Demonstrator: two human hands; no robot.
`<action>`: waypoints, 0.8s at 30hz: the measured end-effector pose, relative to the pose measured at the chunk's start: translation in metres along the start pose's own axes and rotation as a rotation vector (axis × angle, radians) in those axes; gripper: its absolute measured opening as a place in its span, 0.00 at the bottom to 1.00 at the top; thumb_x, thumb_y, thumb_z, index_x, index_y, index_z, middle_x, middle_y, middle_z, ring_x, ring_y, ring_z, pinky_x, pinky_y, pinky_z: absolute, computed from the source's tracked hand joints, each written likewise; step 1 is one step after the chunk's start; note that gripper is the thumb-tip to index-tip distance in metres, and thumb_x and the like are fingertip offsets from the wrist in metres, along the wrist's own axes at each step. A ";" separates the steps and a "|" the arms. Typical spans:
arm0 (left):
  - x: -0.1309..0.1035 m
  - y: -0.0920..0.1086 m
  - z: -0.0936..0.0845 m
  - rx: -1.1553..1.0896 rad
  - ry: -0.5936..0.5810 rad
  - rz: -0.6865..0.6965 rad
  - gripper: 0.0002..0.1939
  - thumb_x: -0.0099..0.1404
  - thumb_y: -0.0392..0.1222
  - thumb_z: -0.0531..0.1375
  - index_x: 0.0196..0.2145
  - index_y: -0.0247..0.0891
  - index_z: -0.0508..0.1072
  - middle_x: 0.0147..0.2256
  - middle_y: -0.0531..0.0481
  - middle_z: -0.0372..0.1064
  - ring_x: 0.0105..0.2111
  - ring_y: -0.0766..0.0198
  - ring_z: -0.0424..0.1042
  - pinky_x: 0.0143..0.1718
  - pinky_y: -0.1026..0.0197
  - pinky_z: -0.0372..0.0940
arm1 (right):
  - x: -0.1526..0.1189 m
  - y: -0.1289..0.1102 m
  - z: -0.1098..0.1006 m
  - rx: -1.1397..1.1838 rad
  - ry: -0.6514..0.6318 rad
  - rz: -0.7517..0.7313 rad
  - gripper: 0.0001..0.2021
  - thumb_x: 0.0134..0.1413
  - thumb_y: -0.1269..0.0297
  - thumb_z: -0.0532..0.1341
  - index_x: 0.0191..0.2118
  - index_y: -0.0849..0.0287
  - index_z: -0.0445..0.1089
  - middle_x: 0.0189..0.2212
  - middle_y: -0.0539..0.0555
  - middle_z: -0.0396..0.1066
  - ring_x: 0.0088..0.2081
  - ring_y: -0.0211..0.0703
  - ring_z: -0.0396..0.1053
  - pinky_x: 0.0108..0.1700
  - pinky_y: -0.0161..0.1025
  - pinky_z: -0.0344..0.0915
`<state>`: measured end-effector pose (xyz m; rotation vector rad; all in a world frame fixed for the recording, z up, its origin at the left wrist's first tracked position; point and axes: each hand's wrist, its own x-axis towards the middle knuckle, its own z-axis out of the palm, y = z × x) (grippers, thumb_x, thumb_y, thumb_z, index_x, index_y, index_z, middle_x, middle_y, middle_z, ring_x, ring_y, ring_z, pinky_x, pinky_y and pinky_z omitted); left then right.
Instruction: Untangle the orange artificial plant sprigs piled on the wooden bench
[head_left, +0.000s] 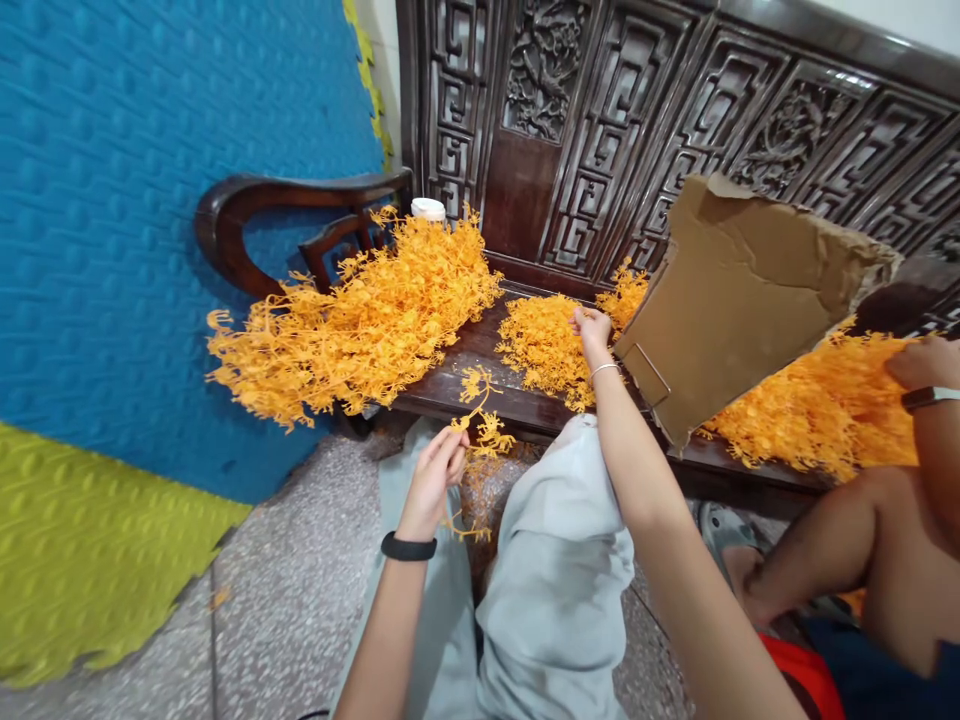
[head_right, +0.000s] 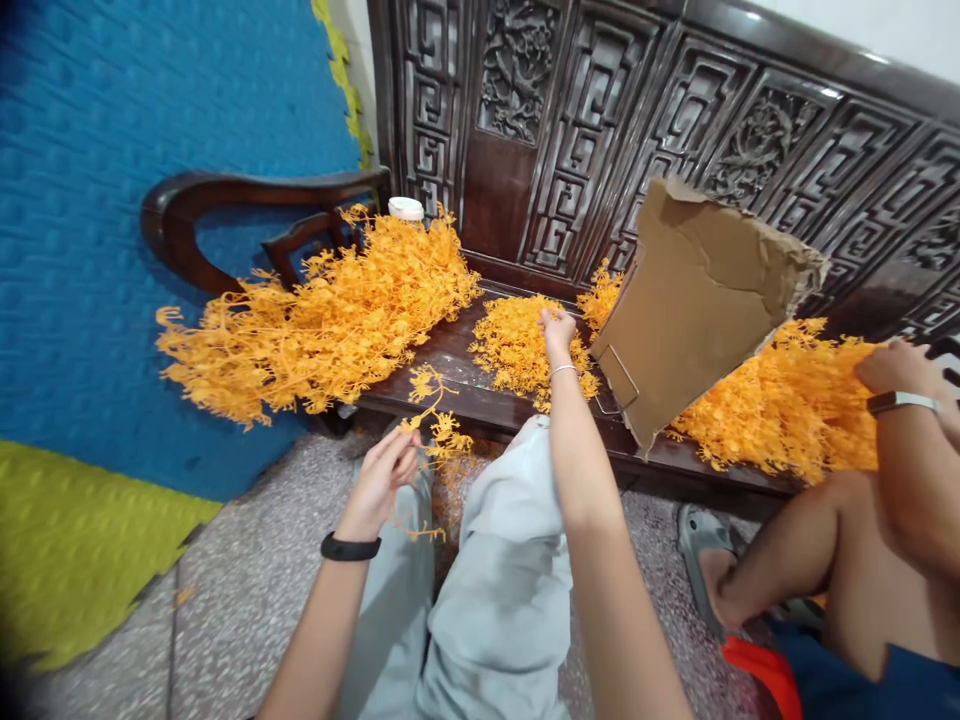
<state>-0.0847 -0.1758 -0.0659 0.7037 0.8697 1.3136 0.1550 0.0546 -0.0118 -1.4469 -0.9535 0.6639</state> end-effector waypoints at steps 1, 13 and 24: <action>0.000 0.000 0.000 -0.009 0.008 -0.004 0.13 0.56 0.48 0.59 0.26 0.35 0.65 0.12 0.63 0.40 0.13 0.77 0.37 0.15 0.69 0.35 | -0.001 0.001 0.000 0.005 -0.015 0.018 0.07 0.47 0.71 0.58 0.35 0.66 0.66 0.17 0.47 0.65 0.18 0.31 0.60 0.23 0.30 0.60; 0.000 0.001 0.001 -0.002 0.046 0.006 0.12 0.56 0.47 0.59 0.26 0.34 0.66 0.11 0.63 0.40 0.12 0.77 0.39 0.15 0.69 0.37 | 0.000 -0.005 -0.008 0.067 -0.092 -0.003 0.30 0.51 0.67 0.56 0.60 0.64 0.49 0.34 0.54 0.68 0.25 0.31 0.69 0.33 0.32 0.69; 0.001 -0.002 -0.001 0.020 0.023 -0.005 0.12 0.56 0.47 0.59 0.24 0.34 0.67 0.11 0.63 0.40 0.12 0.77 0.38 0.15 0.69 0.36 | -0.069 -0.062 0.001 -0.152 -0.753 -0.324 0.12 0.48 0.59 0.60 0.34 0.63 0.70 0.32 0.55 0.72 0.30 0.34 0.68 0.34 0.33 0.67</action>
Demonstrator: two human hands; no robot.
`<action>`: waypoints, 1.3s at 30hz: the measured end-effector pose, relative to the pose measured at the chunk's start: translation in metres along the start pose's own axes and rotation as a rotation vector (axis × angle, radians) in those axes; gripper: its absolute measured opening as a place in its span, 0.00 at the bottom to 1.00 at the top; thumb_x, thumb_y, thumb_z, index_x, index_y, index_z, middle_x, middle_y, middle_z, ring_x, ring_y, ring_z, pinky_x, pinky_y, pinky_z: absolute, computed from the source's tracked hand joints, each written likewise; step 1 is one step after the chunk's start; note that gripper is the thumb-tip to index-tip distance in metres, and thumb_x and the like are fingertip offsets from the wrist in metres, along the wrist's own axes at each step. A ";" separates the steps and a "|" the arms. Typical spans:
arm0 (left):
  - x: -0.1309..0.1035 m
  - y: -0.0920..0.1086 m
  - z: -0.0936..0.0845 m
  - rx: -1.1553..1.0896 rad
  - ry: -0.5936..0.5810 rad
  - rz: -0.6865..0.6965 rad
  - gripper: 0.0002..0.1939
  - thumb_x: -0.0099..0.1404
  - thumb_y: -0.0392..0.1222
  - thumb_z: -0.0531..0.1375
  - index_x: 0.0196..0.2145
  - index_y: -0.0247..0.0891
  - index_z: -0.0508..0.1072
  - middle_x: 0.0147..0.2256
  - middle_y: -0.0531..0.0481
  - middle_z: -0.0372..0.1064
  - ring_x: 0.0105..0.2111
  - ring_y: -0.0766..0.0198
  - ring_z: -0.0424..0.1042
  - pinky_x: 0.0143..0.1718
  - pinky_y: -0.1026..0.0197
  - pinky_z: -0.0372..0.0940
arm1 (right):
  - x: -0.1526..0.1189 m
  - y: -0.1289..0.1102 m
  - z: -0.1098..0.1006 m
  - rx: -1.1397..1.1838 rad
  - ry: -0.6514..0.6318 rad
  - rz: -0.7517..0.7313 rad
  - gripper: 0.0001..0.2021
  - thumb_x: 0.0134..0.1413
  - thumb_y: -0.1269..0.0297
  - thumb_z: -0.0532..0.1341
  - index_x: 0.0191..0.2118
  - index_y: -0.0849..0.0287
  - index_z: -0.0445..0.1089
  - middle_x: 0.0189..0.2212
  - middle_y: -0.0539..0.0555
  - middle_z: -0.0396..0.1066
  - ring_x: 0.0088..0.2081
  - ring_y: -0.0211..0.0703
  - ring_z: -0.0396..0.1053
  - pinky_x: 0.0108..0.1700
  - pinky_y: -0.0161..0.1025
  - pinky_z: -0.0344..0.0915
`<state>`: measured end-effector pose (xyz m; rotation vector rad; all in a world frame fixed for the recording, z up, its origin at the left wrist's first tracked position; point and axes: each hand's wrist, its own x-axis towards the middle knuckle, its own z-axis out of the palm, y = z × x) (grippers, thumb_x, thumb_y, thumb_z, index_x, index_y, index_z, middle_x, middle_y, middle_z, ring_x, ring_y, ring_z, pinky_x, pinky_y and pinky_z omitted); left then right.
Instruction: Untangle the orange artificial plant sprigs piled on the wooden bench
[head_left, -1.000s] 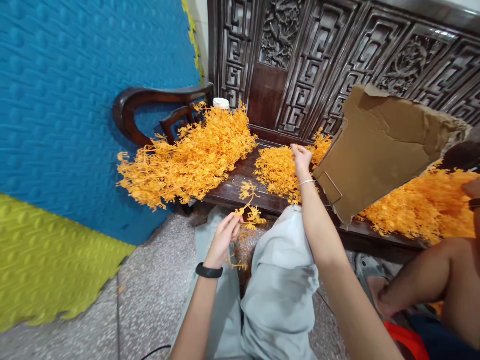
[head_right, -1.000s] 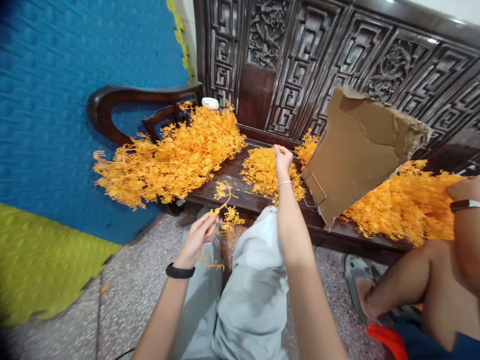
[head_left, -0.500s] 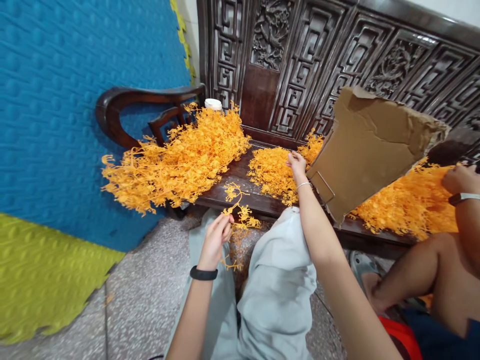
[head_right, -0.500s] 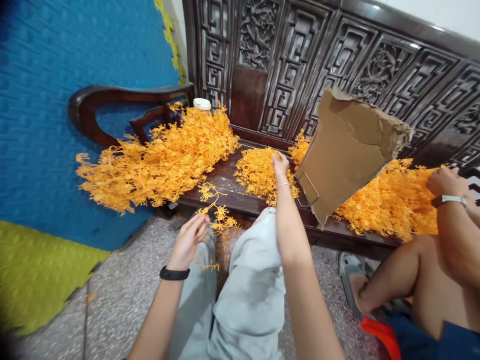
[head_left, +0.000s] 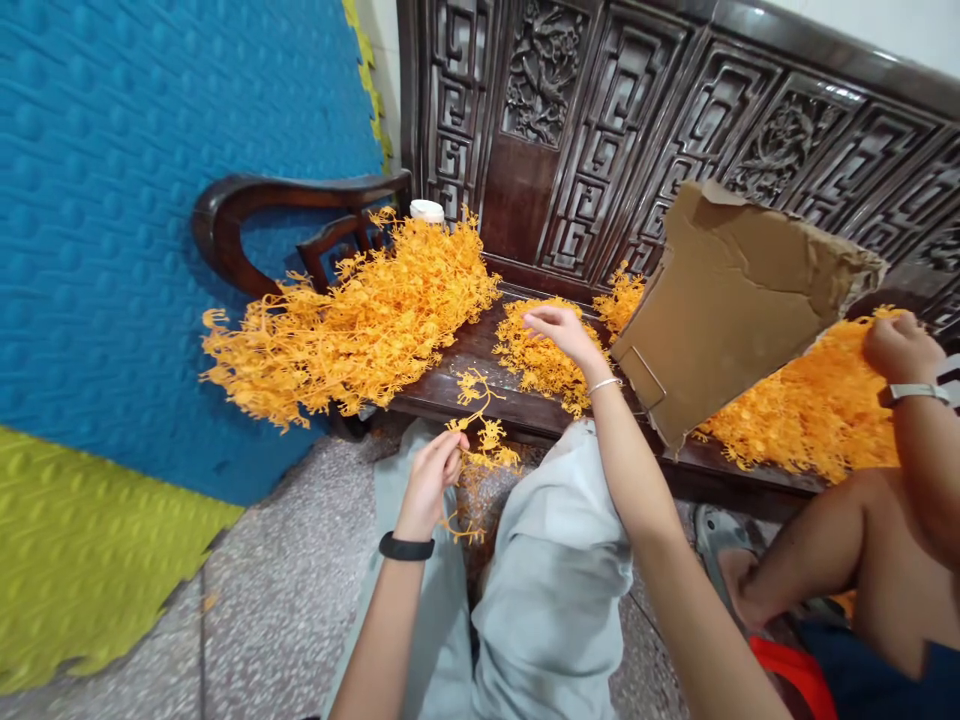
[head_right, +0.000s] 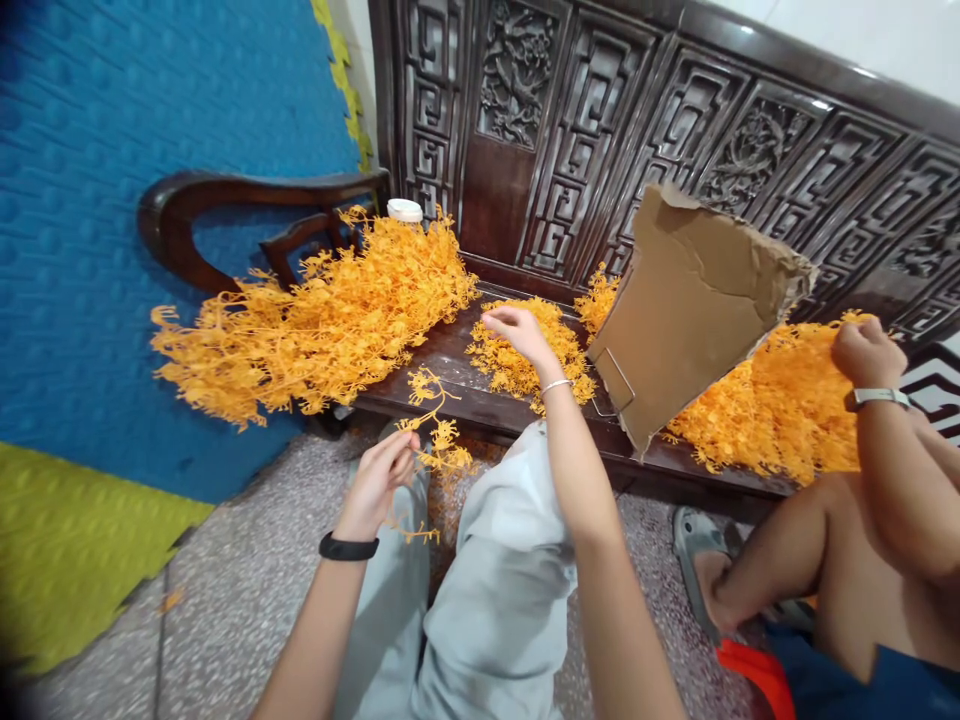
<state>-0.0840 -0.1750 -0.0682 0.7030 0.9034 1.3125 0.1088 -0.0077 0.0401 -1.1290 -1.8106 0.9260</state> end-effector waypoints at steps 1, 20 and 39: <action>0.000 -0.001 0.000 0.004 -0.002 -0.001 0.12 0.55 0.47 0.59 0.23 0.34 0.67 0.11 0.63 0.40 0.12 0.77 0.38 0.15 0.68 0.35 | -0.005 -0.012 0.007 0.005 -0.071 -0.035 0.13 0.48 0.57 0.60 0.35 0.62 0.70 0.33 0.55 0.72 0.32 0.35 0.69 0.37 0.34 0.66; 0.001 0.002 -0.003 0.108 0.045 -0.020 0.17 0.51 0.48 0.62 0.16 0.34 0.64 0.12 0.62 0.38 0.14 0.77 0.37 0.16 0.68 0.34 | -0.017 -0.024 0.051 -0.176 -0.832 -0.013 0.08 0.41 0.64 0.64 0.27 0.64 0.69 0.23 0.50 0.71 0.26 0.33 0.66 0.30 0.31 0.60; -0.001 0.003 0.008 0.003 0.033 0.004 0.17 0.51 0.49 0.61 0.18 0.34 0.63 0.11 0.63 0.40 0.12 0.78 0.39 0.15 0.69 0.36 | -0.006 -0.022 0.060 -0.202 -0.081 0.007 0.10 0.43 0.64 0.63 0.21 0.63 0.62 0.18 0.49 0.66 0.22 0.31 0.62 0.27 0.31 0.56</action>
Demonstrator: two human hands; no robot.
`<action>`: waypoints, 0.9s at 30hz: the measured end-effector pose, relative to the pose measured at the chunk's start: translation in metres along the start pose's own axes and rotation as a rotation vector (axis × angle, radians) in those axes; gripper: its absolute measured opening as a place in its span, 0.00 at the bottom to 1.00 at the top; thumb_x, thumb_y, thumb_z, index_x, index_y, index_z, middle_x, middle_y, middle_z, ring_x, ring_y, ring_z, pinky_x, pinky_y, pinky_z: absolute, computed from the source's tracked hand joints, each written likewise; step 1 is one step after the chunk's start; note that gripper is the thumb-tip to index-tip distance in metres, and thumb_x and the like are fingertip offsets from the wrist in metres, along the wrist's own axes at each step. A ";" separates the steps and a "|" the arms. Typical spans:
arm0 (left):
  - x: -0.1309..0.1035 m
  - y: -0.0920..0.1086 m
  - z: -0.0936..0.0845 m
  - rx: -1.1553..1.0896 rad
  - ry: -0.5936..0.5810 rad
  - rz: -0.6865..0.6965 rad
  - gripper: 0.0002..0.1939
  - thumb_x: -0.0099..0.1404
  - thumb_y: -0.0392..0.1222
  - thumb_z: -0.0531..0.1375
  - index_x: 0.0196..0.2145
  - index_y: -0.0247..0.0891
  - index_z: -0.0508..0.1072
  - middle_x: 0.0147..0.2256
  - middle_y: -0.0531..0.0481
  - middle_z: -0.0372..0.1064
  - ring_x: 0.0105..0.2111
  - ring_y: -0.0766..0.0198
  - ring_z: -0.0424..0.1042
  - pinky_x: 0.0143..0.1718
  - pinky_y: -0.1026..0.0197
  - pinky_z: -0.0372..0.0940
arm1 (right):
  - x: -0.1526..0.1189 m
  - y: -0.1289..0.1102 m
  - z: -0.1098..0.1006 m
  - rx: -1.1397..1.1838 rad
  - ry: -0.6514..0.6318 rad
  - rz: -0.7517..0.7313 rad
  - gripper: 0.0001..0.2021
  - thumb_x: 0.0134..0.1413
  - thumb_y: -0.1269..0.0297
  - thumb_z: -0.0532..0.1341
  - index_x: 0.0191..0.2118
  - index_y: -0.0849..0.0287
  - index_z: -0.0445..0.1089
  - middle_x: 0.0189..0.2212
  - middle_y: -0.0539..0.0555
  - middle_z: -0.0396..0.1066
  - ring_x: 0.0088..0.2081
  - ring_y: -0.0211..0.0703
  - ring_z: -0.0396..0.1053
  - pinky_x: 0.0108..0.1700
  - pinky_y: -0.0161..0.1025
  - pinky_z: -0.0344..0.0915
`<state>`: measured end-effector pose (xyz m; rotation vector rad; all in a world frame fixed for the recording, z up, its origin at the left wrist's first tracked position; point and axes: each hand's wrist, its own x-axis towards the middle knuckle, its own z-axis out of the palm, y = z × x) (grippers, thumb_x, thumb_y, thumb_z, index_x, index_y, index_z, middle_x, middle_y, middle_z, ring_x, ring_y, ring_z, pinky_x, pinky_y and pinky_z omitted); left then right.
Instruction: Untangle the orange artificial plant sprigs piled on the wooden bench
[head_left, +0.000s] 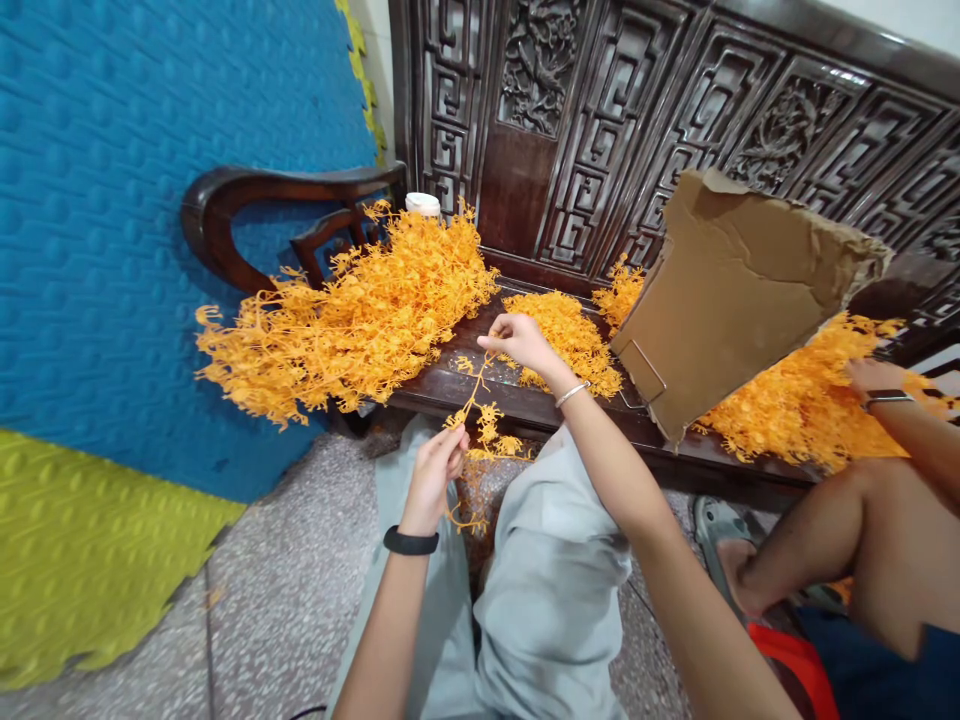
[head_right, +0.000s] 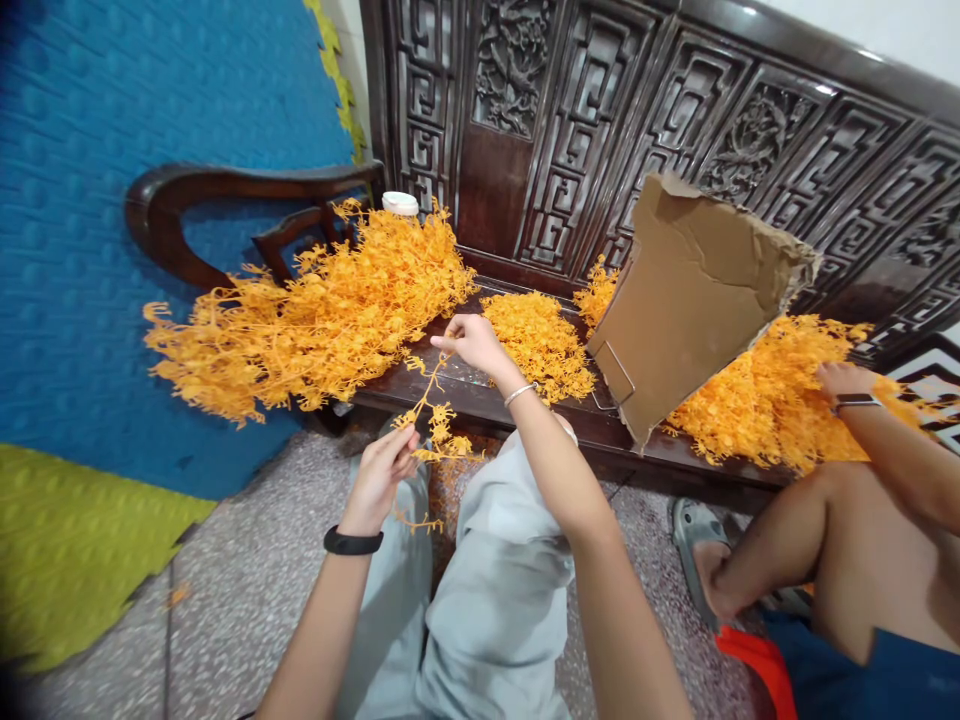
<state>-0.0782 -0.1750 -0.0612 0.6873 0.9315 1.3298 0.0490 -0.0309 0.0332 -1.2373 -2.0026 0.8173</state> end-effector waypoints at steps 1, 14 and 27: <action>0.000 0.001 0.001 0.001 -0.002 0.007 0.17 0.52 0.50 0.61 0.19 0.35 0.62 0.11 0.63 0.40 0.12 0.78 0.39 0.15 0.69 0.37 | 0.001 0.000 0.002 0.011 0.018 0.032 0.11 0.43 0.64 0.63 0.20 0.63 0.62 0.18 0.49 0.66 0.22 0.32 0.62 0.27 0.31 0.56; -0.001 -0.001 0.004 0.004 -0.045 0.060 0.17 0.56 0.51 0.58 0.20 0.35 0.62 0.11 0.62 0.39 0.12 0.77 0.39 0.14 0.70 0.37 | 0.007 -0.002 0.004 0.110 0.142 0.173 0.12 0.41 0.65 0.64 0.16 0.62 0.61 0.14 0.47 0.63 0.18 0.31 0.59 0.26 0.31 0.56; -0.009 0.003 -0.002 0.104 0.006 0.039 0.20 0.53 0.49 0.60 0.14 0.34 0.59 0.12 0.59 0.43 0.13 0.77 0.41 0.15 0.69 0.37 | 0.029 0.051 -0.052 0.085 0.846 0.173 0.13 0.52 0.56 0.54 0.25 0.60 0.60 0.20 0.49 0.64 0.23 0.32 0.61 0.28 0.31 0.58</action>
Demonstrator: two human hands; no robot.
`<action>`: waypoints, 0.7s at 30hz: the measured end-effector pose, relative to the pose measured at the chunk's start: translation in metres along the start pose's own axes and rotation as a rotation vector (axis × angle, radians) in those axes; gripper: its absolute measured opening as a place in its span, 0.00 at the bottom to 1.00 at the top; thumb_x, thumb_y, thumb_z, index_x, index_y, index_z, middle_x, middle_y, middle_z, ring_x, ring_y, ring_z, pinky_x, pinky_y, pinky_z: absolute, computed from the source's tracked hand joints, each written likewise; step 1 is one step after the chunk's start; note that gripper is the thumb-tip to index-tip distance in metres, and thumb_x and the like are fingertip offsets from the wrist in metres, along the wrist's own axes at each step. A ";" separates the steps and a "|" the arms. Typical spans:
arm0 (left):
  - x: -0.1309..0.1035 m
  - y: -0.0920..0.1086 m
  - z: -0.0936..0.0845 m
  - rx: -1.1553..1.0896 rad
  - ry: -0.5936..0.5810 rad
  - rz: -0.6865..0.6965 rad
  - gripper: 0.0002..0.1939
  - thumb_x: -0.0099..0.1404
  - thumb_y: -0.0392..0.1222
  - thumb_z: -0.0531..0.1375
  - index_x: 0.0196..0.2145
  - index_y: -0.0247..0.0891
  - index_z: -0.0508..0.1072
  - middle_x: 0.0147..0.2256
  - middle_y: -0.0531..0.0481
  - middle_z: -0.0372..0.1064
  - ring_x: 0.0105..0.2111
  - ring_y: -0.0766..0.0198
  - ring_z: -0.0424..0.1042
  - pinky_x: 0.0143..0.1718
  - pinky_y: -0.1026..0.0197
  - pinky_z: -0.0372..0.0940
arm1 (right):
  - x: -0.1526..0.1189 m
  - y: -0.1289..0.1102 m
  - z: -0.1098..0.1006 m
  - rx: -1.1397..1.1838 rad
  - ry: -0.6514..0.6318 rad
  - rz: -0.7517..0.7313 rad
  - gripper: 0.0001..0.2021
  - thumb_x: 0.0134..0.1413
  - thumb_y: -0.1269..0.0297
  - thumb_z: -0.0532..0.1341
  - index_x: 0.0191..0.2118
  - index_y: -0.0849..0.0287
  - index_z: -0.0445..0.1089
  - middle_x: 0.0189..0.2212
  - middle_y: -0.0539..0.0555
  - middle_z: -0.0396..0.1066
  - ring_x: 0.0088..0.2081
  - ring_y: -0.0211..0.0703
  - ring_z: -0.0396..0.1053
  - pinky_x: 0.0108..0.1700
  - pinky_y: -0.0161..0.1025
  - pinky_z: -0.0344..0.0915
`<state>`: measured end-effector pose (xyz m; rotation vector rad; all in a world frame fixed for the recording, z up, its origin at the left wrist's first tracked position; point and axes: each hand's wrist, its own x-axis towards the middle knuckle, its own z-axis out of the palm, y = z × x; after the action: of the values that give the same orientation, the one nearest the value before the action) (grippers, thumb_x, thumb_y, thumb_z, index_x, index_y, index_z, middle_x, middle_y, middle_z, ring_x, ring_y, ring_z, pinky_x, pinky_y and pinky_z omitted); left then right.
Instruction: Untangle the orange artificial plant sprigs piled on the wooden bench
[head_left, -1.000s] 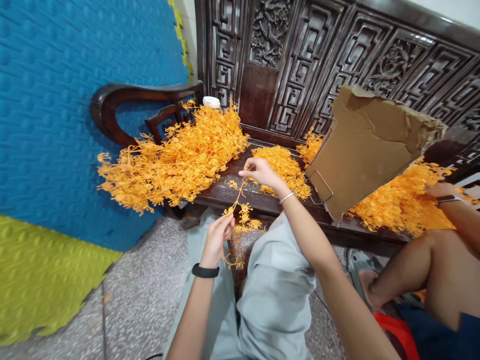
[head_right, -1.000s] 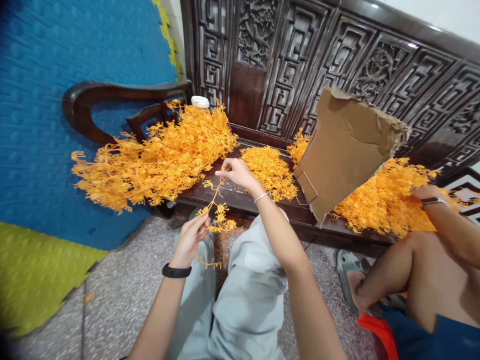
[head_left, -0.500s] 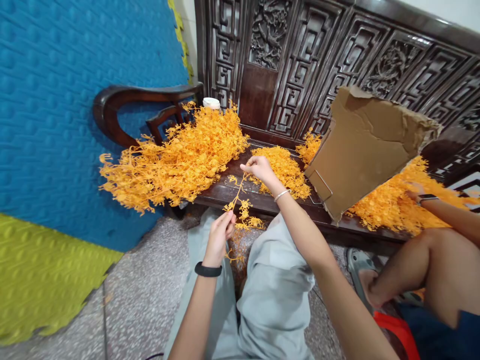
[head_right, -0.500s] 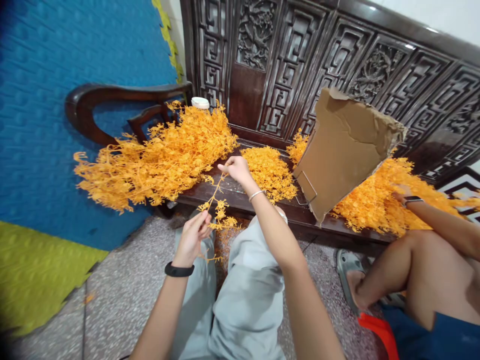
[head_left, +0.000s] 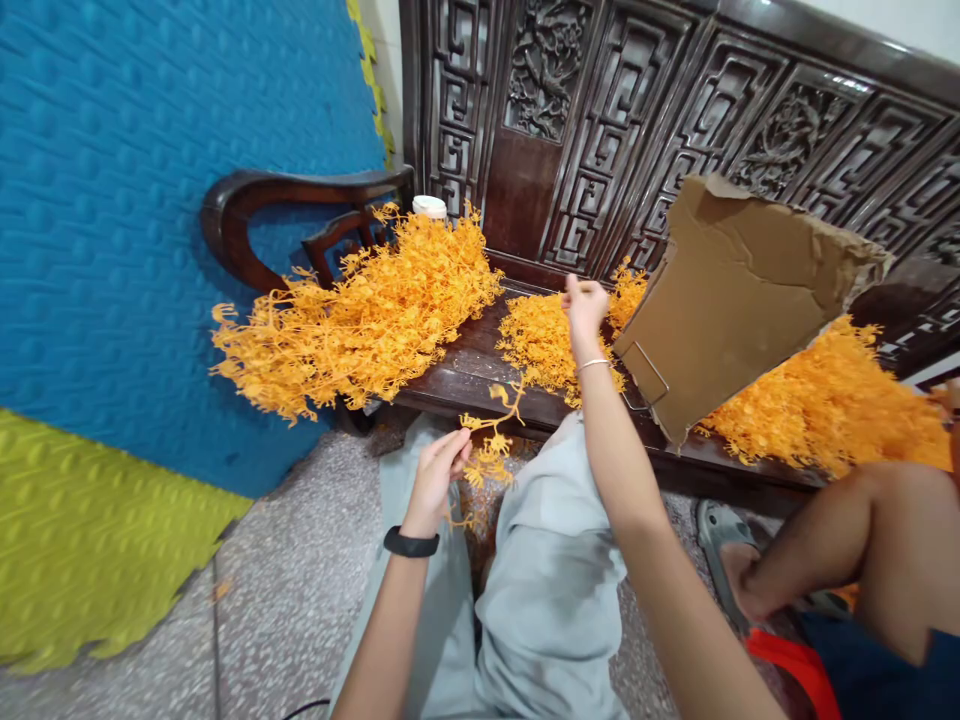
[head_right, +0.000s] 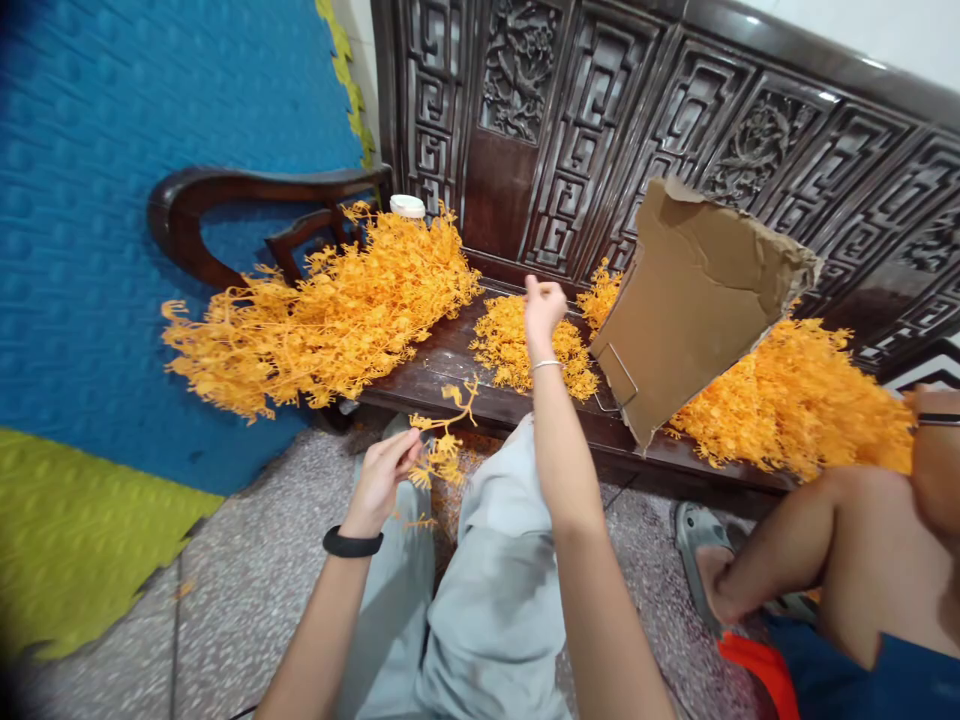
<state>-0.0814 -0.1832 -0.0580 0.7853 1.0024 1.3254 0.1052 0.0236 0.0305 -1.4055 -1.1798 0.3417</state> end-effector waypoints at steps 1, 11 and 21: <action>0.001 0.001 -0.003 -0.011 0.020 -0.005 0.19 0.52 0.49 0.60 0.14 0.34 0.60 0.12 0.60 0.43 0.13 0.78 0.41 0.14 0.69 0.36 | 0.011 0.012 -0.007 0.025 0.039 0.041 0.13 0.52 0.56 0.54 0.26 0.61 0.60 0.20 0.49 0.63 0.22 0.32 0.61 0.27 0.30 0.57; 0.011 0.003 -0.010 -0.086 0.134 -0.039 0.18 0.48 0.49 0.62 0.14 0.34 0.60 0.11 0.62 0.41 0.12 0.79 0.38 0.13 0.71 0.36 | 0.029 0.079 -0.033 -0.067 0.002 0.242 0.14 0.45 0.57 0.59 0.29 0.65 0.69 0.19 0.49 0.66 0.19 0.32 0.61 0.23 0.30 0.58; 0.013 0.000 -0.009 -0.068 0.121 -0.066 0.19 0.47 0.48 0.62 0.13 0.34 0.59 0.11 0.61 0.44 0.12 0.79 0.40 0.13 0.71 0.36 | 0.028 0.060 -0.024 0.144 -0.119 0.343 0.13 0.52 0.57 0.56 0.33 0.64 0.67 0.22 0.50 0.67 0.16 0.27 0.59 0.19 0.27 0.59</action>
<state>-0.0899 -0.1710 -0.0633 0.6220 1.0639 1.3557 0.1627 0.0456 -0.0038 -1.4744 -0.9847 0.7457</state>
